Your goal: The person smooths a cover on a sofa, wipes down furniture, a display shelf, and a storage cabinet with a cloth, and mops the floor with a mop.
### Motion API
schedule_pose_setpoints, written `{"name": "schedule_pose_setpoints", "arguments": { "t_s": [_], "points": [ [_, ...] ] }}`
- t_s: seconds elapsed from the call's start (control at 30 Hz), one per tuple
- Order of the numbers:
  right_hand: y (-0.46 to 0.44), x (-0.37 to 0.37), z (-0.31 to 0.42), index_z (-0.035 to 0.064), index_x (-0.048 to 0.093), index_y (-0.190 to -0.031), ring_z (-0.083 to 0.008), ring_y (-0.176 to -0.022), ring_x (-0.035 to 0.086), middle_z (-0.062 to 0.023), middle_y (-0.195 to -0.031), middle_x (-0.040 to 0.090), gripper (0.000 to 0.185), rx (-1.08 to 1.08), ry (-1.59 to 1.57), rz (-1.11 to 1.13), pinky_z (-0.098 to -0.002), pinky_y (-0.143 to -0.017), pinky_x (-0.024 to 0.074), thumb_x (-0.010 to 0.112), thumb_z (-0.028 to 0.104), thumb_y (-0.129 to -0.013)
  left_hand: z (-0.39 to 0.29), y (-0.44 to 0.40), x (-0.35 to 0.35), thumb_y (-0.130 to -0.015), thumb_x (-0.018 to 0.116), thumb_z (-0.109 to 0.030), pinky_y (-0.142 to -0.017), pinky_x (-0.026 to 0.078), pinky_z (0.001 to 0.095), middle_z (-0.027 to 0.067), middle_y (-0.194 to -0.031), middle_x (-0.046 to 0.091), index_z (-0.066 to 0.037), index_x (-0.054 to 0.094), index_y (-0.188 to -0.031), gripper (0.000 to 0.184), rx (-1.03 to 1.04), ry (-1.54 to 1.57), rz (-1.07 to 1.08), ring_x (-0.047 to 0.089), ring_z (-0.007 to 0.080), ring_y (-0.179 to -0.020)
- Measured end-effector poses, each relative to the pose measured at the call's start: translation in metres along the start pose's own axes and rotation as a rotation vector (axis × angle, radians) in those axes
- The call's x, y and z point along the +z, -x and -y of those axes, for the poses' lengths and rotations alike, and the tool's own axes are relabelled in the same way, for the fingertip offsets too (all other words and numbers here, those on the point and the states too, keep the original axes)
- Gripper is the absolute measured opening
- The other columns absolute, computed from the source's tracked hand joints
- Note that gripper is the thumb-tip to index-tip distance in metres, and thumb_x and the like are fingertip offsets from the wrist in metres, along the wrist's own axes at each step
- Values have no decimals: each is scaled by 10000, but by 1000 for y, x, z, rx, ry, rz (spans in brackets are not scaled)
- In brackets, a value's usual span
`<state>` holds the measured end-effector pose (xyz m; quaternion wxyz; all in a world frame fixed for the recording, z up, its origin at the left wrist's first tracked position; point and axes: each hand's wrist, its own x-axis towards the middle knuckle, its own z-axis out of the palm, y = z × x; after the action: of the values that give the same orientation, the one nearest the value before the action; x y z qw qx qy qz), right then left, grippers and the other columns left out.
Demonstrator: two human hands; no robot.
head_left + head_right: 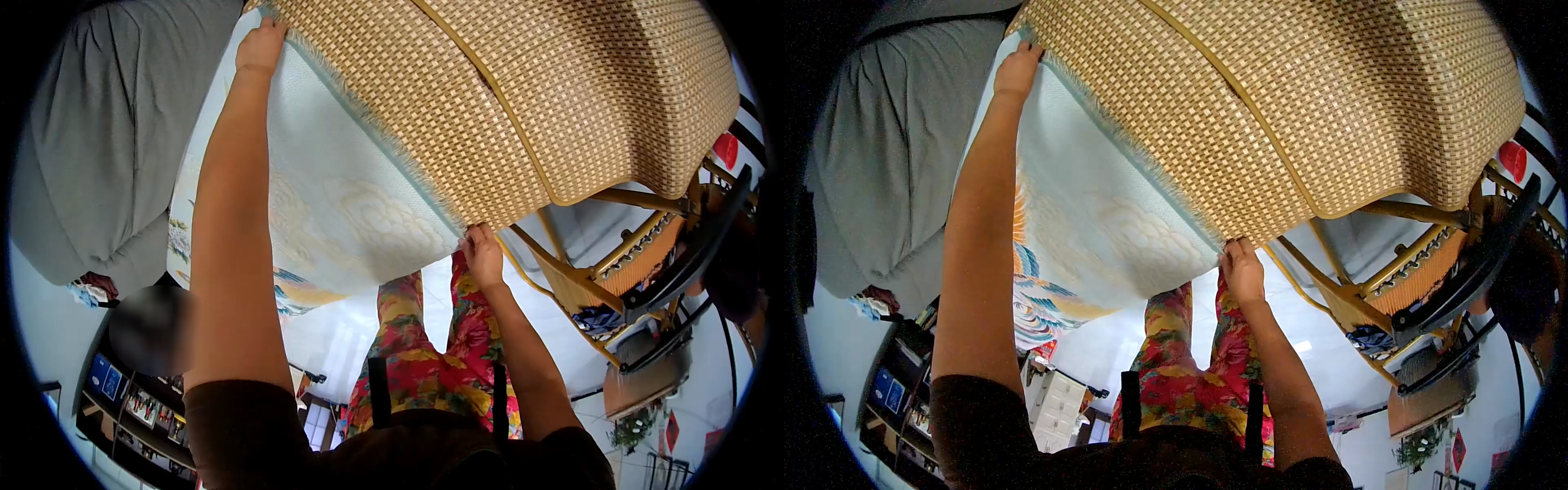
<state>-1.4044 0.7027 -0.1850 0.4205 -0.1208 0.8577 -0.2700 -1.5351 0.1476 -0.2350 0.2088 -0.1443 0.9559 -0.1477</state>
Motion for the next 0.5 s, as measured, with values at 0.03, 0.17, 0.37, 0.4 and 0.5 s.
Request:
{"name": "schedule_pose_setpoints", "arguments": {
  "t_s": [0.03,0.17,0.37,0.4,0.5],
  "points": [
    [0,0,1,57,579,-912,-380,-839,588,-143,-931,554,161,8,-24,-13,-456,-706,488,694,108,-810,3,0,-1,-922,475,-111,-758,571,440,142,-1124,558,-117,591,-1090,205,0,-1,-13,652,331,-952],
    [4,2,4,31,558,-923,-392,-875,569,-167,-962,545,106,20,-140,-59,-454,-743,466,623,64,-846,-4,0,-9,-897,498,-99,-800,536,464,152,-1162,555,-188,589,-1128,265,-114,143,-136,628,358,-971],
    [1,2,11,14,524,-878,-396,-838,562,-173,-941,541,103,75,-119,-24,-454,-732,463,594,2,-804,-24,-27,25,-892,508,-133,-736,557,414,166,-1013,632,-103,635,-1061,213,-234,179,-249,637,345,-817],
    [0,0,11,13,521,-874,-391,-831,563,-173,-927,541,107,88,-99,-5,-452,-727,464,599,4,-801,-29,-27,16,-899,490,-106,-732,555,423,162,-1033,635,-115,646,-1046,214,-243,194,-256,645,342,-834],
    [-5,-2,-7,8,538,-893,-363,-832,583,-173,-894,567,115,55,-21,23,-432,-710,473,619,23,-812,-32,-52,27,-908,495,-137,-784,541,436,195,-1201,580,-77,633,-1080,229,-390,436,-63,621,377,-966]
  ]
}}
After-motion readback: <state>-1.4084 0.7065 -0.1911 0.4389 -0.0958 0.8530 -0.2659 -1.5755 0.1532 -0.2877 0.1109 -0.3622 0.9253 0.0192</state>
